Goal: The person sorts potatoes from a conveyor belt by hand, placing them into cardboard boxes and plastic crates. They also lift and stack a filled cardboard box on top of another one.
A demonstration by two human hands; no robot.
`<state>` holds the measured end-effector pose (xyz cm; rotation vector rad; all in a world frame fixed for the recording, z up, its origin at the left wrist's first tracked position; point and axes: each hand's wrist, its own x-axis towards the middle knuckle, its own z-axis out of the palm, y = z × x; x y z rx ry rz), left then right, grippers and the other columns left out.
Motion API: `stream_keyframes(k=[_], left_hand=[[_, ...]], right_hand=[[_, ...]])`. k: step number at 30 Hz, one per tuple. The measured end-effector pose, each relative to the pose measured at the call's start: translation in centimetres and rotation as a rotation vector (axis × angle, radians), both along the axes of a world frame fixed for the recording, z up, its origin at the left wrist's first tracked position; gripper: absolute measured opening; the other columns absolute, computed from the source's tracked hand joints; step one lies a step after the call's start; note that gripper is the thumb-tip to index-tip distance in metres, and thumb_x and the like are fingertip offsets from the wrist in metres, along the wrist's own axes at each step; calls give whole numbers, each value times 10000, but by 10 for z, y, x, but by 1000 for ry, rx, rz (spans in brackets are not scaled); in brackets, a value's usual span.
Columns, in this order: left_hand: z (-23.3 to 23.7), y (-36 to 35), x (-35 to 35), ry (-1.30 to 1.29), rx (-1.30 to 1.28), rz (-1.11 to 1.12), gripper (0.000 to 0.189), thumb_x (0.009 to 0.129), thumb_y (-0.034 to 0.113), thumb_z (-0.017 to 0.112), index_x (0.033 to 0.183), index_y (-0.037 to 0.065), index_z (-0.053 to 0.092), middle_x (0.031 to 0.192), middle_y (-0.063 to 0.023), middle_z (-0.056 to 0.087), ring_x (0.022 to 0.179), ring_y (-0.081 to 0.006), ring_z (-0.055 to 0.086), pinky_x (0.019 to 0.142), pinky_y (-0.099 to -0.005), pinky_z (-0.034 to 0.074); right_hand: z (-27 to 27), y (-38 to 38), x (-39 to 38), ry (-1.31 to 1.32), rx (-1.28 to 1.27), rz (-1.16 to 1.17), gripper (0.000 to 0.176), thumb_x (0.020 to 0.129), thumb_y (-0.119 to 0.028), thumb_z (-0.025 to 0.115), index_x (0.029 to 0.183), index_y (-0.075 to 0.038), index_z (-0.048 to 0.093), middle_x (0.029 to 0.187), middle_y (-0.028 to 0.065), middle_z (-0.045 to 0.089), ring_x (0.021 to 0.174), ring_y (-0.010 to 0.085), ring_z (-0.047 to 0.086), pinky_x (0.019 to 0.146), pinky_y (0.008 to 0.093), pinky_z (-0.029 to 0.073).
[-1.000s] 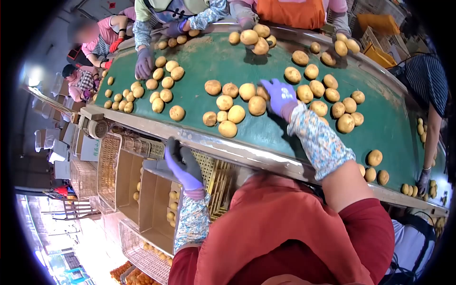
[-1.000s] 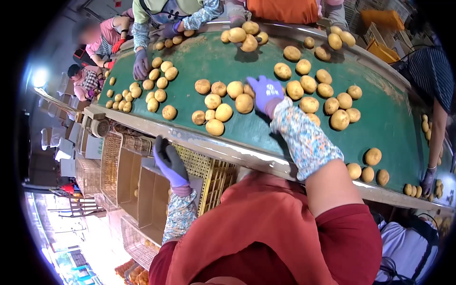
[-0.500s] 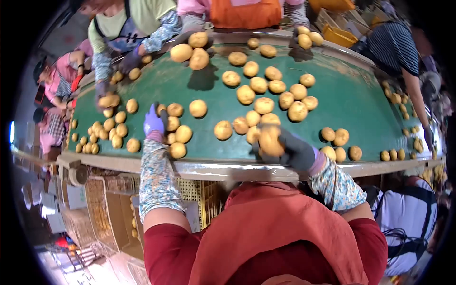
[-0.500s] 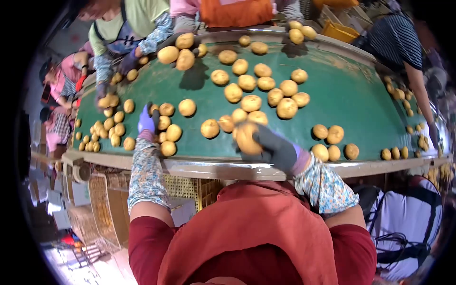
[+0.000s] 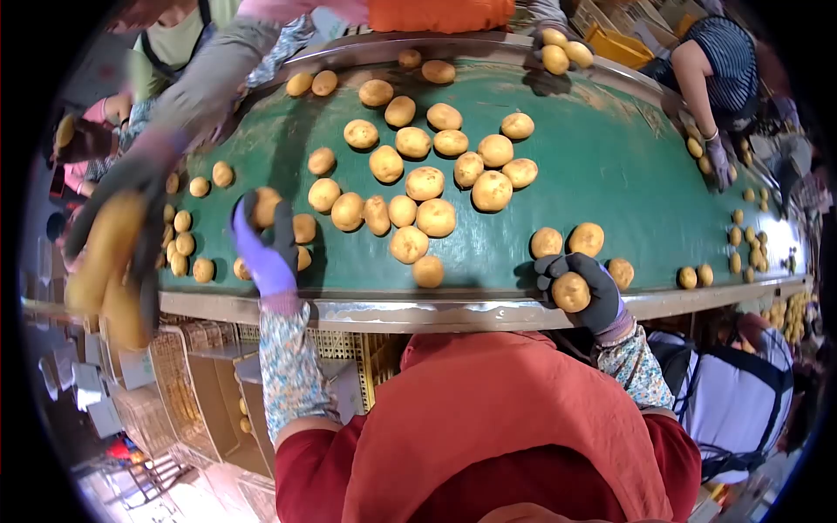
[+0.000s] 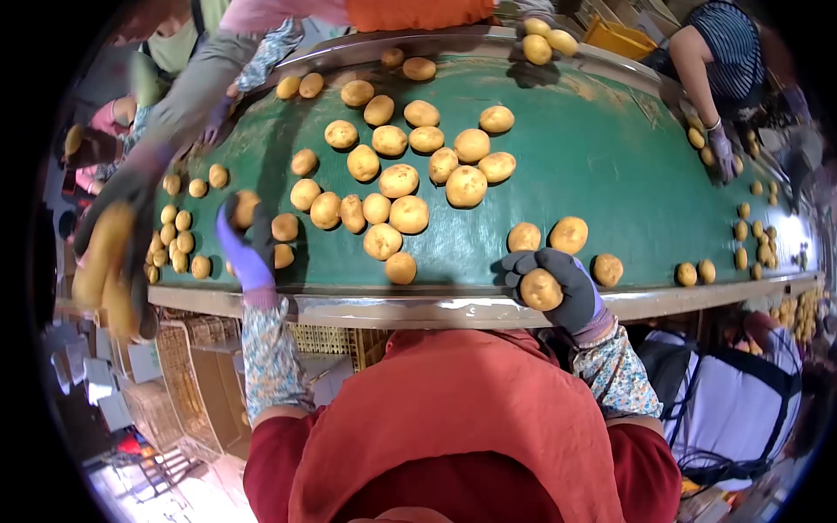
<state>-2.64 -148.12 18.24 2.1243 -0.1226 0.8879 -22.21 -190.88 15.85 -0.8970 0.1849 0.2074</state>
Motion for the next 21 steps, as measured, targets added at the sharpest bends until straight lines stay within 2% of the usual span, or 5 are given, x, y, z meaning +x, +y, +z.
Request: stream_keyframes(k=[6, 11, 13, 18, 21], left_hand=[[-17, 12, -153, -417, 139, 494, 635, 949, 118, 726, 1468, -13, 384, 1443, -179, 429, 1298, -305, 476, 1116, -458, 403], [-68, 28, -238, -146, -373, 817, 656, 950, 204, 735, 1480, -14, 415, 1440, -212, 454, 1323, -343, 475, 1105, -470, 417], [-106, 33, -280, 83, -152, 1116, 632, 955, 179, 718, 1477, -23, 424, 1436, -224, 462, 1327, -357, 476, 1104, -473, 422], [-84, -33, -283, 137, -46, 1052, 551, 967, 85, 643, 1461, -42, 435, 1462, -234, 443, 1328, -367, 478, 1110, -480, 421], [-61, -82, -245, -69, -172, 617, 531, 955, 31, 632, 1445, -46, 444, 1480, -231, 436, 1324, -352, 484, 1116, -473, 413]], right_hand=[[58, -9, 78, -152, -606, 123, 299, 952, -88, 646, 1233, 15, 636, 977, 74, 651, 868, 97, 619, 750, 251, 506], [21, -3, 151, -777, -1627, 430, 619, 794, -162, 748, 1384, -196, 562, 1362, 194, 550, 1123, 384, 644, 907, 497, 549], [14, 18, 151, -695, -1862, 452, 624, 809, -156, 732, 1405, -221, 559, 1401, 214, 509, 1135, 398, 640, 924, 475, 555], [-15, 16, 174, -707, -1613, 354, 624, 859, -192, 715, 1451, -196, 517, 1407, 244, 501, 1112, 443, 627, 914, 479, 543], [-13, -11, 166, -718, -1038, 427, 538, 920, -328, 686, 1405, -137, 551, 1248, 176, 603, 1073, 318, 637, 913, 436, 522]])
